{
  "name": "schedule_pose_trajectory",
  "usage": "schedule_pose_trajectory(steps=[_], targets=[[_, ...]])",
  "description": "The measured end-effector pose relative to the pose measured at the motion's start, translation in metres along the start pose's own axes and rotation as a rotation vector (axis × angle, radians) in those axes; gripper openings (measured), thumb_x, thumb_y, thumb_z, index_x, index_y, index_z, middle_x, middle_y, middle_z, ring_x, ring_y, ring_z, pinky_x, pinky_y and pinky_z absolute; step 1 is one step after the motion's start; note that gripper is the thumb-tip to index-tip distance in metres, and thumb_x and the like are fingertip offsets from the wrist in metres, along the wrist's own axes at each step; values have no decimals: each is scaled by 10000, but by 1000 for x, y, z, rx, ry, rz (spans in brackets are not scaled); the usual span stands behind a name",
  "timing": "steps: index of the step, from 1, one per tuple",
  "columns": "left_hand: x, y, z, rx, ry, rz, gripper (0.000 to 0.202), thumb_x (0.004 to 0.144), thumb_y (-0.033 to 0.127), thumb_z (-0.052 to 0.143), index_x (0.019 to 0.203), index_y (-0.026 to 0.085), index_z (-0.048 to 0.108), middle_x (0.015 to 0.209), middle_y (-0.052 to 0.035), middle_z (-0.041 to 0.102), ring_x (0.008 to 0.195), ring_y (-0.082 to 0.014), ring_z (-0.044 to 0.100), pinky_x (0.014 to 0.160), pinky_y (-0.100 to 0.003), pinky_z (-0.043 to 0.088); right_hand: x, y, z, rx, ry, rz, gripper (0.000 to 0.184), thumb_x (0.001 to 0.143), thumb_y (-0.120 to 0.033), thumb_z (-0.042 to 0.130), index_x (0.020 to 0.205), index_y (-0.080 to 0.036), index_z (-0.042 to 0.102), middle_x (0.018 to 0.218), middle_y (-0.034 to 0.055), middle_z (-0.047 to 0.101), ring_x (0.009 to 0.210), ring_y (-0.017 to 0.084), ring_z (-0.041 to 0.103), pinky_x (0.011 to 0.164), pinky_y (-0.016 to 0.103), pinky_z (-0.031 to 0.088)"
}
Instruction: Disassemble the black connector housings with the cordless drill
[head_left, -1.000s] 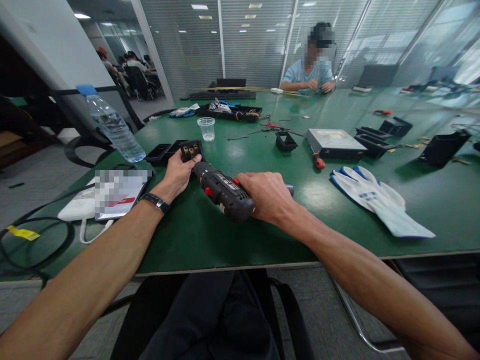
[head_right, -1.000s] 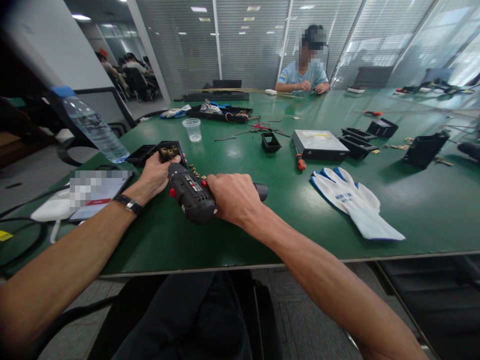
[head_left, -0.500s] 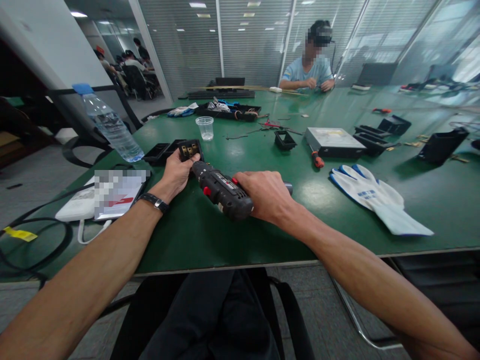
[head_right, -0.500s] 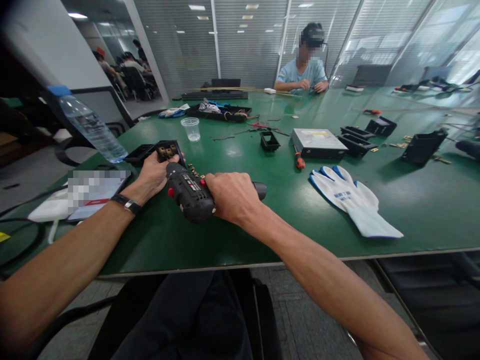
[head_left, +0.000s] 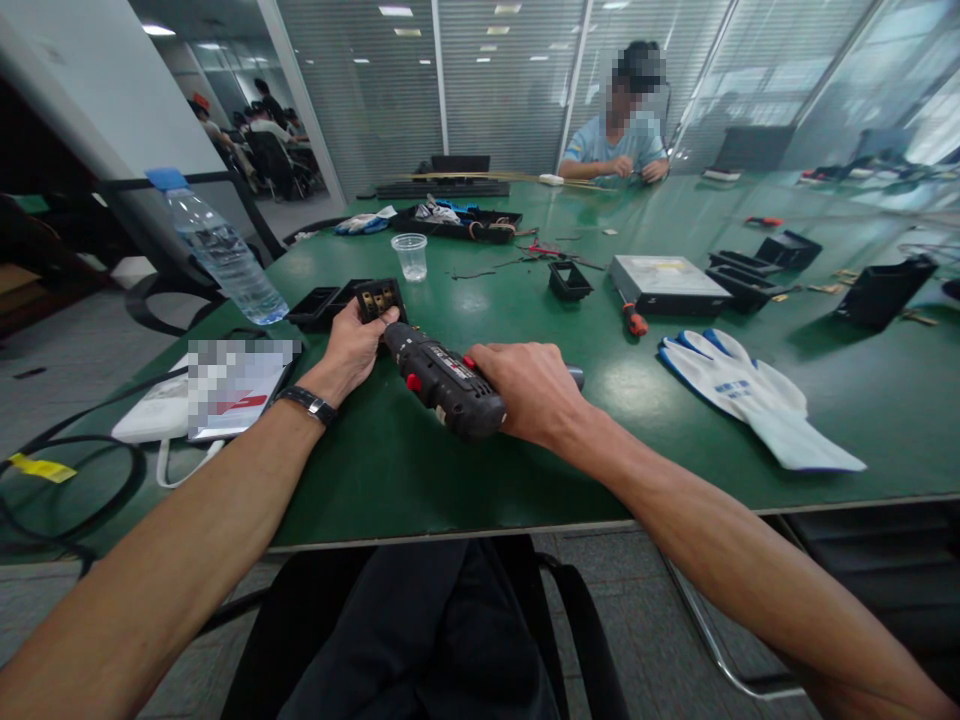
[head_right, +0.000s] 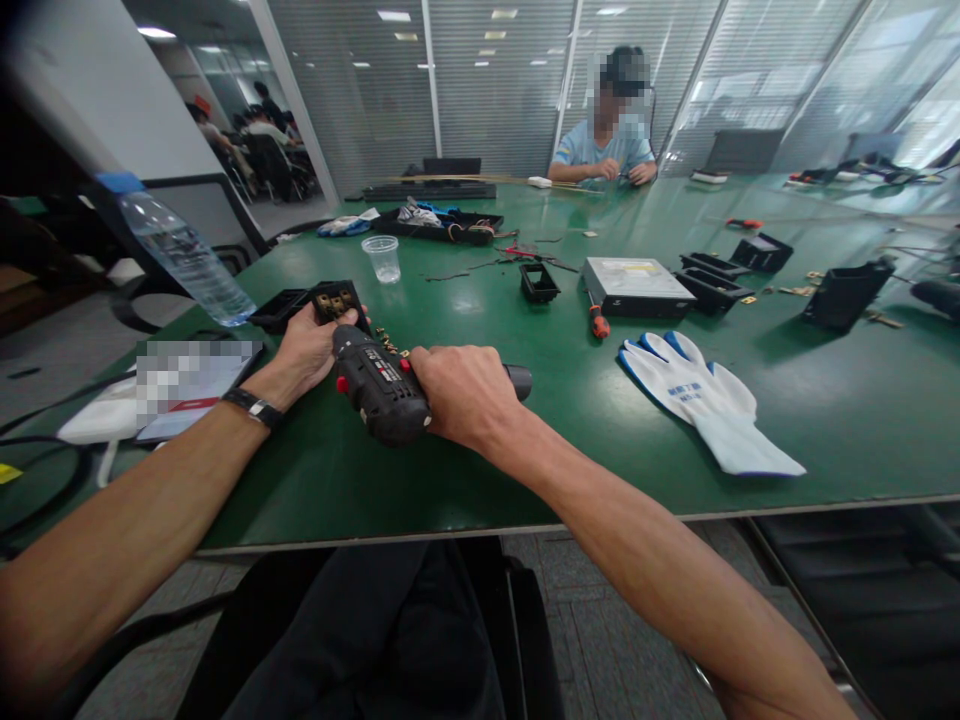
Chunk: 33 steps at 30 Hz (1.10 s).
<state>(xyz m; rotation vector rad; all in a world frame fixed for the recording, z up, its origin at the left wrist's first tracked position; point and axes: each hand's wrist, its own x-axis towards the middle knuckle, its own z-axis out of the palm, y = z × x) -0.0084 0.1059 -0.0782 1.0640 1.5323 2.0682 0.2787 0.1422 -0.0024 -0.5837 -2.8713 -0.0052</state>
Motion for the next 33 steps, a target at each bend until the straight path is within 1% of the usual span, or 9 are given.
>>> schedule_pose_trajectory(steps=[4,10,16,22,28,33], targets=[[1,-2,-1,-7,8,-7,397,652,260,848,985,176,650,1010,-73,701,958,-217,669,884,-416,575,0,0,1,2,14,-9,262,829,-346,568,1048,-216,626,964,69,749,782,231,677,590,307,259],[1,-3,0,-32,22,-28,418,632,245,863,985,163,654,1010,-77,698,939,-210,666,882,-409,570,-1,0,-1,-9,-5,-7,273,830,-359,573,1058,-222,634,967,62,745,804,240,682,599,312,273],[2,-4,0,-52,26,-38,427,621,238,867,988,168,661,982,-63,699,903,-201,666,858,-409,578,-1,1,1,-12,13,-15,270,824,-354,577,1054,-224,631,959,55,745,784,230,674,588,310,252],[4,-6,-2,-47,27,-27,418,633,232,859,993,162,657,1003,-74,696,945,-210,665,878,-412,569,0,0,2,-13,20,-10,255,825,-358,576,1038,-227,630,938,51,746,759,226,667,580,313,238],[3,-4,-1,-51,23,-27,396,644,209,847,984,161,648,990,-70,687,938,-208,662,876,-409,567,0,-1,0,-19,-16,6,268,833,-358,581,1061,-226,629,988,60,747,808,235,680,598,311,264],[1,-1,1,-51,25,-39,398,639,200,845,983,157,648,984,-70,687,917,-203,661,862,-402,568,0,0,1,-20,16,-11,259,820,-351,581,1038,-222,631,961,56,747,783,235,679,581,315,234]])
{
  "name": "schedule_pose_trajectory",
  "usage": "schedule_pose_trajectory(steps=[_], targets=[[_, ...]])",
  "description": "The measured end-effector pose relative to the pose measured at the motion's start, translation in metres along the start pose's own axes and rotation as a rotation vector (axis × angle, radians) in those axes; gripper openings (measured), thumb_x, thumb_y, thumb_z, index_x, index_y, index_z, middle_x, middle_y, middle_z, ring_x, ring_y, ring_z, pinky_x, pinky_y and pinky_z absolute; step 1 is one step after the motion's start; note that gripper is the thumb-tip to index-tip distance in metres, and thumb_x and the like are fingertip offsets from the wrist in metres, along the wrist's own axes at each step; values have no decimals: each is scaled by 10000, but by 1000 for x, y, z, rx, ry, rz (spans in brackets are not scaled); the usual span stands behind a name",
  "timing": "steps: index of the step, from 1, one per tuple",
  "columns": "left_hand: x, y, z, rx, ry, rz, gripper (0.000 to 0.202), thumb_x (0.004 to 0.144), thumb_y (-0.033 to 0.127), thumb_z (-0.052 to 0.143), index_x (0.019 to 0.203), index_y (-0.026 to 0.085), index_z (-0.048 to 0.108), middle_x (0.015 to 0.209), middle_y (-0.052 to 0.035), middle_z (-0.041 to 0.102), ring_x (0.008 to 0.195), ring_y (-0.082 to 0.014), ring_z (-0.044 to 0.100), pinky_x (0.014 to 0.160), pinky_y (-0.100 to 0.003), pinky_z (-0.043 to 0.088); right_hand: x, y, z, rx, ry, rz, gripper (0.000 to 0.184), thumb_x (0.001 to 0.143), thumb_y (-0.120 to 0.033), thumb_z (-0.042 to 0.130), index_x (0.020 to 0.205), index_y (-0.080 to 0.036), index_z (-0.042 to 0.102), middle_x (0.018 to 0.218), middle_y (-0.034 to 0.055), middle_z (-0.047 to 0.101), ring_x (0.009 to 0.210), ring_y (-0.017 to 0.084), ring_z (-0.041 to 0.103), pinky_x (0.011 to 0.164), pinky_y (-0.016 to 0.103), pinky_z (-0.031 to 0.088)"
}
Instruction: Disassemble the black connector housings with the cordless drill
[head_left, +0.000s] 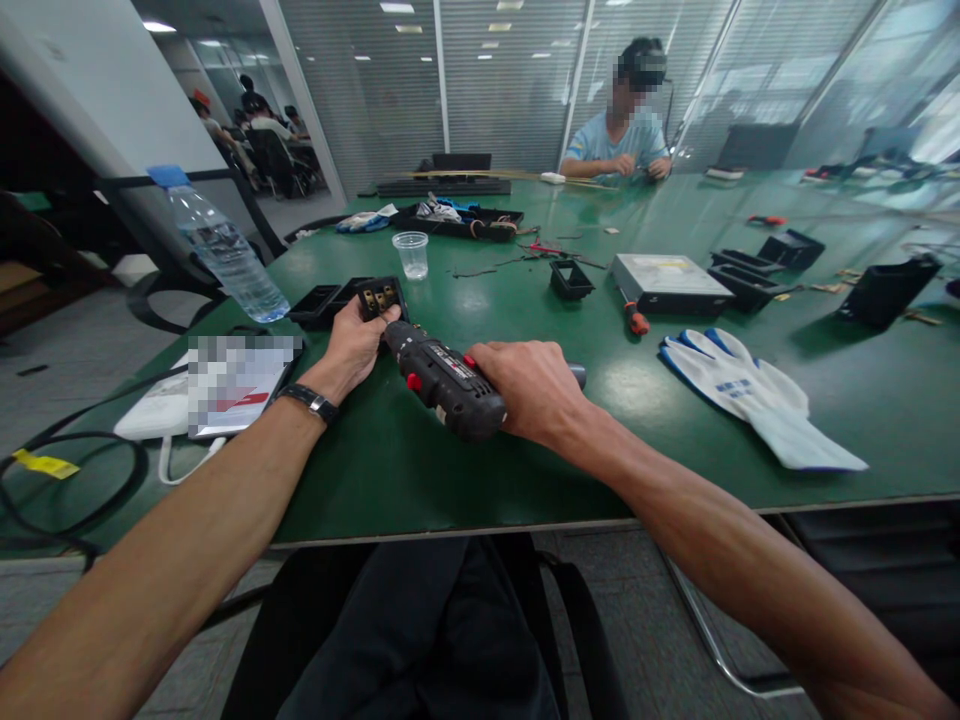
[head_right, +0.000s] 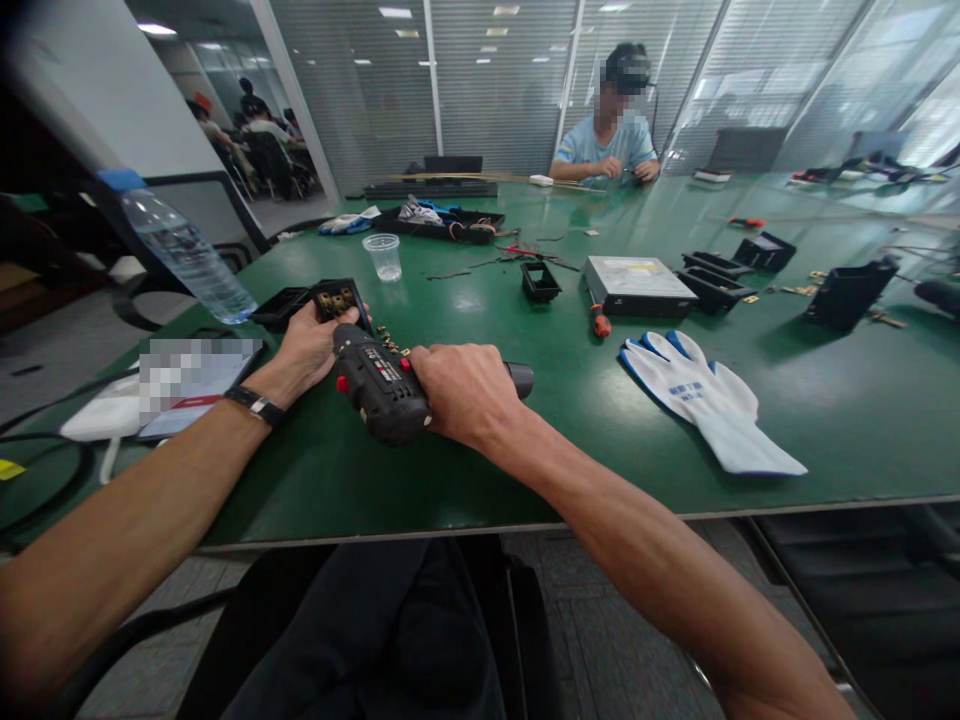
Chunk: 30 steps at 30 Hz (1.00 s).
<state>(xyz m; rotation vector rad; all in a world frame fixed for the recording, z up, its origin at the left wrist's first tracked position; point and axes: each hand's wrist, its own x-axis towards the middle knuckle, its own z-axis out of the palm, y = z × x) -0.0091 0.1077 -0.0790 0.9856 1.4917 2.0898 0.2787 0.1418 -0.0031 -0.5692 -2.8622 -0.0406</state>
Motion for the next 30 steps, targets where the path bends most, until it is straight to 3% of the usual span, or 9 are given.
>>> schedule_pose_trajectory(steps=[30], targets=[[1,-1,0,-7,5,-4,401,631,221,848,976,172,651,960,-59,695,919,-206,664,867,-410,565,0,-1,-3,21,-30,9,281,836,-368,577,1066,-216,632,989,72,742,818,241,679,609,306,275]])
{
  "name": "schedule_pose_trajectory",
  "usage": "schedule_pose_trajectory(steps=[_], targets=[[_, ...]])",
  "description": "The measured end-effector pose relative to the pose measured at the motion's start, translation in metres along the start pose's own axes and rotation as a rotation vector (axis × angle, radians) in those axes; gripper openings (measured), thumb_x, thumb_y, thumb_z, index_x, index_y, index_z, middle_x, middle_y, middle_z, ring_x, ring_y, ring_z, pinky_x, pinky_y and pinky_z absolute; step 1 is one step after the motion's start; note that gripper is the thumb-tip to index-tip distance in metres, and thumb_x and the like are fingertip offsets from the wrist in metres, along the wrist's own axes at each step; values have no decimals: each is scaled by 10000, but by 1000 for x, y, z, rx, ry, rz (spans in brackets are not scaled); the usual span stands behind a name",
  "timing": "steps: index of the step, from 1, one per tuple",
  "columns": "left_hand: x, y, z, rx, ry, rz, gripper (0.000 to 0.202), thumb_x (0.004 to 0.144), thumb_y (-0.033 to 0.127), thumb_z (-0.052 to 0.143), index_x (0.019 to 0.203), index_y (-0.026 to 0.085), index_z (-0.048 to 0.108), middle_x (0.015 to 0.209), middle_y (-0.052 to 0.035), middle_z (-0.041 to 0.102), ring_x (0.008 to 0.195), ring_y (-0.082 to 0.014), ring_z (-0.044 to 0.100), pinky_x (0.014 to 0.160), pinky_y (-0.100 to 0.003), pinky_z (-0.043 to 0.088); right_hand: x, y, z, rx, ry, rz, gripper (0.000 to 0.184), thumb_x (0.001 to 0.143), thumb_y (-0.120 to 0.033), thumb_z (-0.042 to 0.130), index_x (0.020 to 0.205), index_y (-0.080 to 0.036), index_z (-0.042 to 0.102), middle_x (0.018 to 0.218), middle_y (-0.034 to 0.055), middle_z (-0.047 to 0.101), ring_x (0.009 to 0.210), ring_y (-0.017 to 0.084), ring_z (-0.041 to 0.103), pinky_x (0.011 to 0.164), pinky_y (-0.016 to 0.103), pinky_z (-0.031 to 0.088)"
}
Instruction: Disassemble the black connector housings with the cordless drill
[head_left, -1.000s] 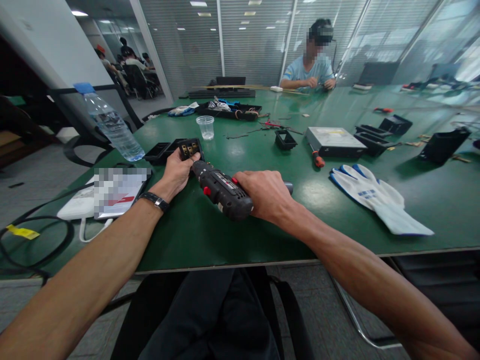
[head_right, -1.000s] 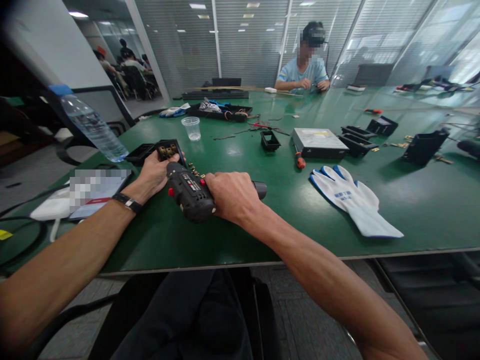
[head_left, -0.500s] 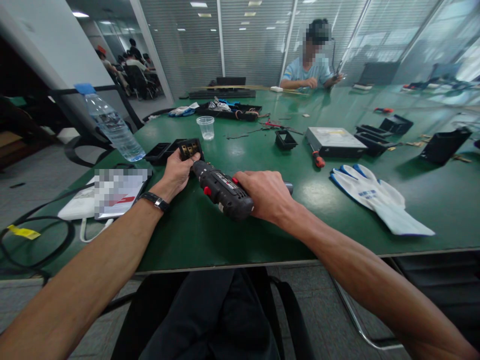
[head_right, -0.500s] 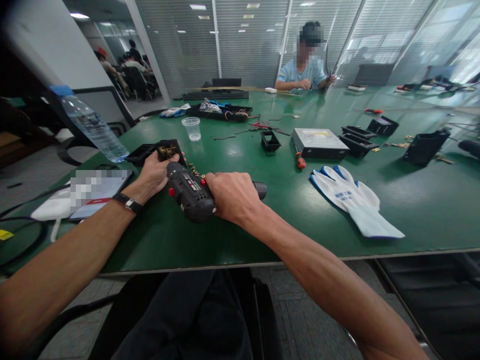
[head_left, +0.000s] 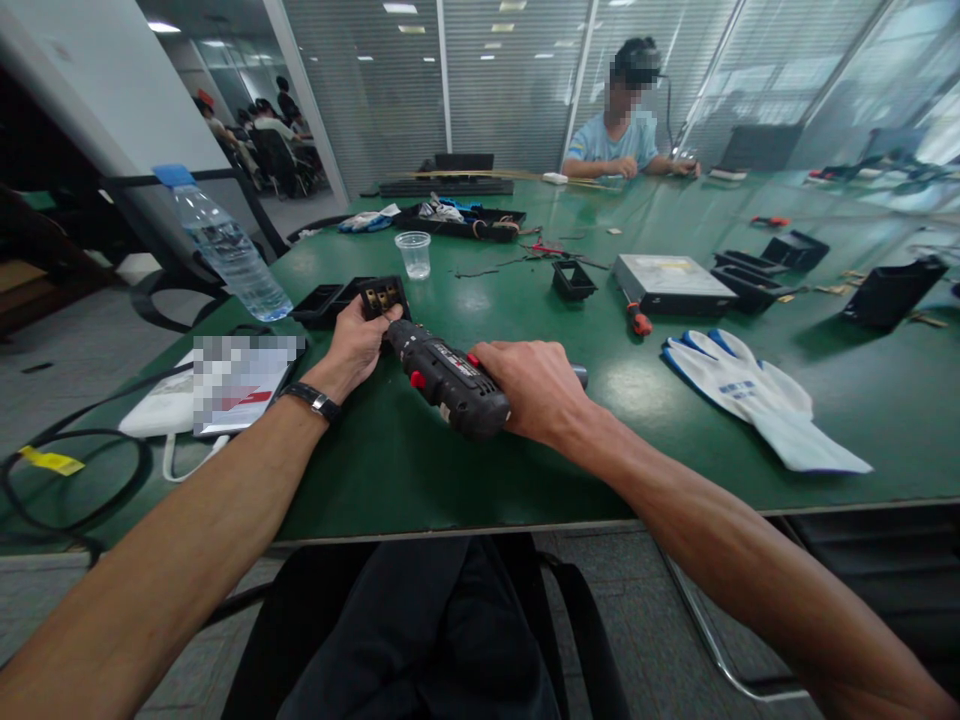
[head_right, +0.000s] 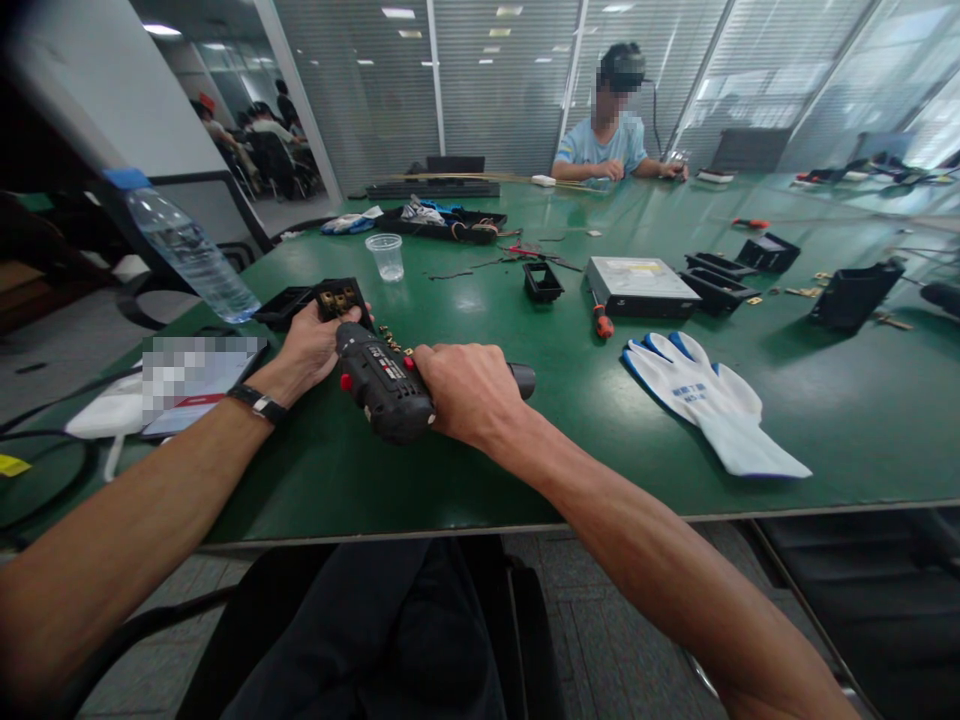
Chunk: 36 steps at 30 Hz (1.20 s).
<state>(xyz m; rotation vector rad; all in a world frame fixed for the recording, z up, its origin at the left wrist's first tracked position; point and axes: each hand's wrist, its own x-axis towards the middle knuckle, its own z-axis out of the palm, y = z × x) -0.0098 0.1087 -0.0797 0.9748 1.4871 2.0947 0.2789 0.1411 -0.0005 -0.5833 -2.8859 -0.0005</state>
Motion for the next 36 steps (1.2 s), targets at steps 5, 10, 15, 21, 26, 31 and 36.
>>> schedule_pose_trajectory(steps=[5,10,15,21,26,31,36], targets=[[1,-1,-1,16,1,-3,425,627,245,853,993,172,650,971,-60,691,910,-207,662,870,-421,557,0,0,1,-3,19,-9,267,827,-353,566,1046,-215,634,979,65,741,795,230,671,590,311,232],[0,0,-1,12,-4,-4,432,625,263,856,993,173,650,969,-53,696,898,-194,658,856,-393,552,0,1,2,-2,10,0,294,812,-348,585,1068,-211,632,988,65,737,781,211,653,597,306,229],[0,-2,-3,15,-11,-1,426,631,270,853,995,184,650,959,-46,696,890,-190,653,834,-379,549,0,0,2,-8,8,-2,256,804,-324,584,1028,-219,648,968,56,735,754,197,634,602,306,227],[1,-3,-4,-9,-9,-10,408,649,255,852,1003,184,662,989,-65,697,927,-206,655,859,-395,540,0,-1,3,-1,2,13,260,817,-349,575,1032,-218,643,952,66,740,750,210,641,597,310,214],[-2,0,-3,-26,-17,-29,378,665,244,850,990,186,665,963,-60,698,929,-211,652,860,-389,538,1,-2,4,-13,9,11,236,829,-345,563,1017,-220,633,944,65,733,772,220,649,590,315,205],[-2,-1,-3,-38,-8,-33,392,658,227,853,997,186,662,956,-54,699,912,-202,648,841,-371,532,1,-2,4,2,9,4,236,818,-331,568,1013,-219,638,944,66,732,796,227,661,586,316,205],[-1,-2,-5,-43,-9,-37,427,653,228,859,1032,185,666,990,-62,703,955,-210,649,880,-380,520,1,-1,4,14,11,-3,267,801,-307,580,1051,-232,640,980,55,736,800,226,663,579,317,197]])
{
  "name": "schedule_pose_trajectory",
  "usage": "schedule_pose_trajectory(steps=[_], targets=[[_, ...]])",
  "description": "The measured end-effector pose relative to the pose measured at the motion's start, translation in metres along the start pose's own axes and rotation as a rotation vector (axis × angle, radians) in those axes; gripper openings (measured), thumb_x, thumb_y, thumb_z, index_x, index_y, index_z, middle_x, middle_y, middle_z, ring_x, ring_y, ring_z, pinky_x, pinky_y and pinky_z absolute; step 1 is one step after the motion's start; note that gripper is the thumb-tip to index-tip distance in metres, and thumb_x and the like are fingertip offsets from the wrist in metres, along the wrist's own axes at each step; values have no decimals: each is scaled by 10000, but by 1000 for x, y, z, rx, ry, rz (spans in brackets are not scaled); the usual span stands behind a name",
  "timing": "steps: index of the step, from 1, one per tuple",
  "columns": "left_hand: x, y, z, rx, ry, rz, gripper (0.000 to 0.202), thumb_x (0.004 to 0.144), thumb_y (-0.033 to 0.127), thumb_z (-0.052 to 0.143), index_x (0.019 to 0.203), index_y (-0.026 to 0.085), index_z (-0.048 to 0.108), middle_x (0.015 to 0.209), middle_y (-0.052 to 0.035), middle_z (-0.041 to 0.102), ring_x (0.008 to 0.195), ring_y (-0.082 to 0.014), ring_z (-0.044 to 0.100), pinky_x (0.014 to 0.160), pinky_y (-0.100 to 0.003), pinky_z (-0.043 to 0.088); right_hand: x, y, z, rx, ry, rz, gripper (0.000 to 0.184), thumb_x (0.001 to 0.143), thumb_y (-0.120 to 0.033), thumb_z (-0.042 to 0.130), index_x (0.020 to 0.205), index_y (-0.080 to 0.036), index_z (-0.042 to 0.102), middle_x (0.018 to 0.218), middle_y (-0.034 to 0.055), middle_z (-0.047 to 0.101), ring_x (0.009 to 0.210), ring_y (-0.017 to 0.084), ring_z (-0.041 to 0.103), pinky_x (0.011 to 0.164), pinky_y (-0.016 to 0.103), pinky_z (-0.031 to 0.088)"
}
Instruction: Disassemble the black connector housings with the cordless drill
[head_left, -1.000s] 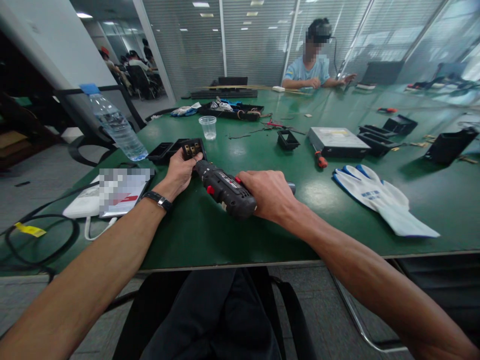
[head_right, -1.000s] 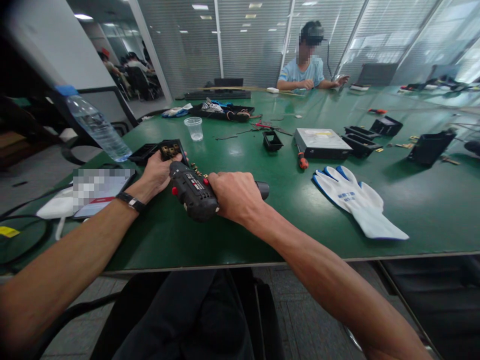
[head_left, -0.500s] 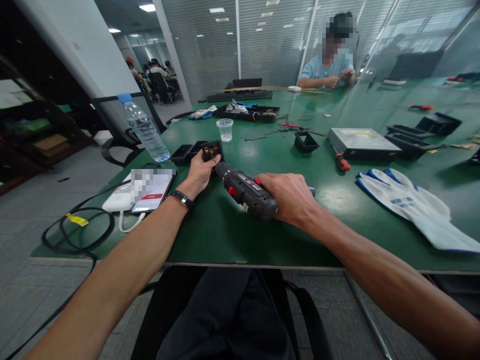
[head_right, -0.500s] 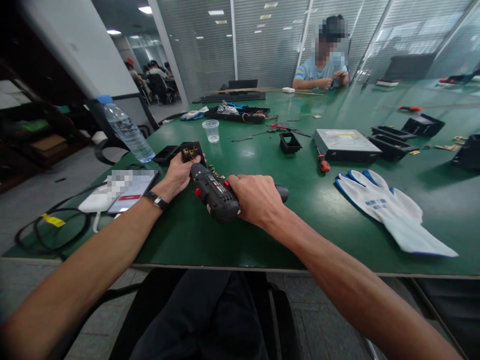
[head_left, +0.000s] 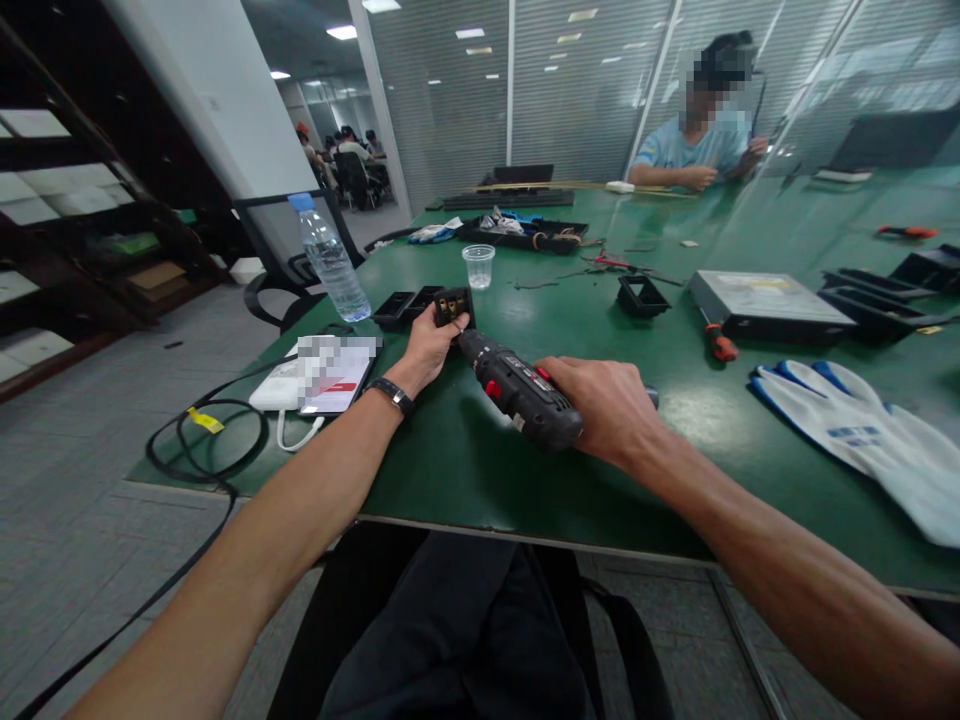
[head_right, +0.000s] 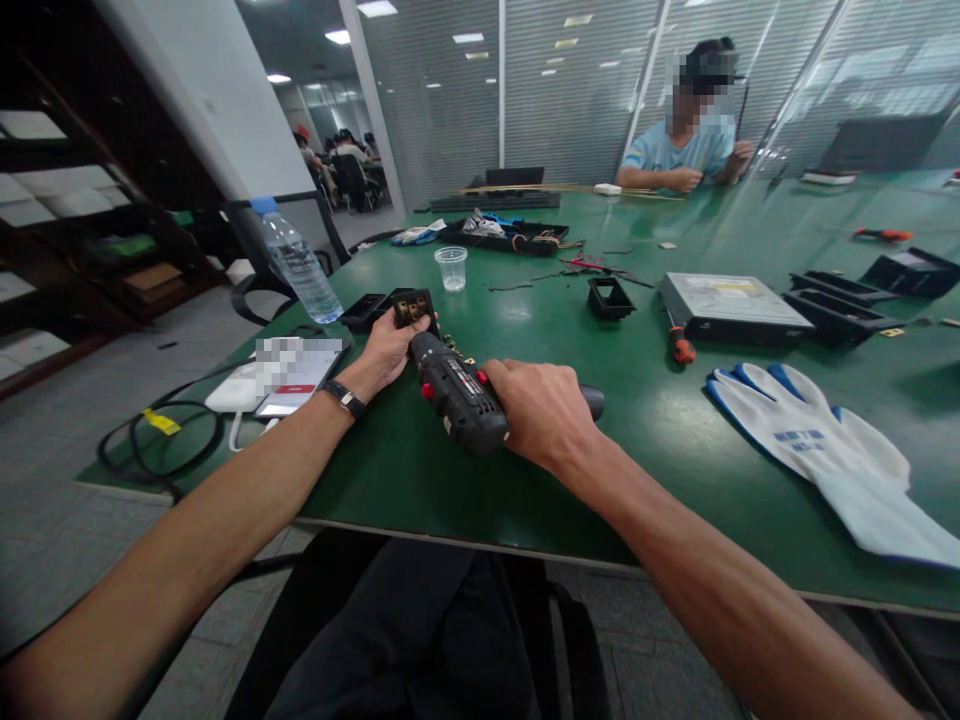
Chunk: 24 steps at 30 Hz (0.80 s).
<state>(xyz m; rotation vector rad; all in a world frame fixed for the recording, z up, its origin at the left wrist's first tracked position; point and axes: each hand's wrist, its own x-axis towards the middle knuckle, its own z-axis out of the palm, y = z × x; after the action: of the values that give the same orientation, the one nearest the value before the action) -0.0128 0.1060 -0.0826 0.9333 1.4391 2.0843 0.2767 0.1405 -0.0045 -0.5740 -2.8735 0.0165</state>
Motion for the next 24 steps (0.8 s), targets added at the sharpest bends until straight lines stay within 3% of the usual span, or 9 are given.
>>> schedule_pose_trajectory(steps=[24], targets=[[2,-3,-1,11,-17,16,400,676,232,849,1028,174,668,993,-78,696,935,-216,648,867,-392,515,-1,-1,0,-28,4,-3,246,793,-309,587,1018,-230,647,950,55,730,767,219,645,578,318,206]])
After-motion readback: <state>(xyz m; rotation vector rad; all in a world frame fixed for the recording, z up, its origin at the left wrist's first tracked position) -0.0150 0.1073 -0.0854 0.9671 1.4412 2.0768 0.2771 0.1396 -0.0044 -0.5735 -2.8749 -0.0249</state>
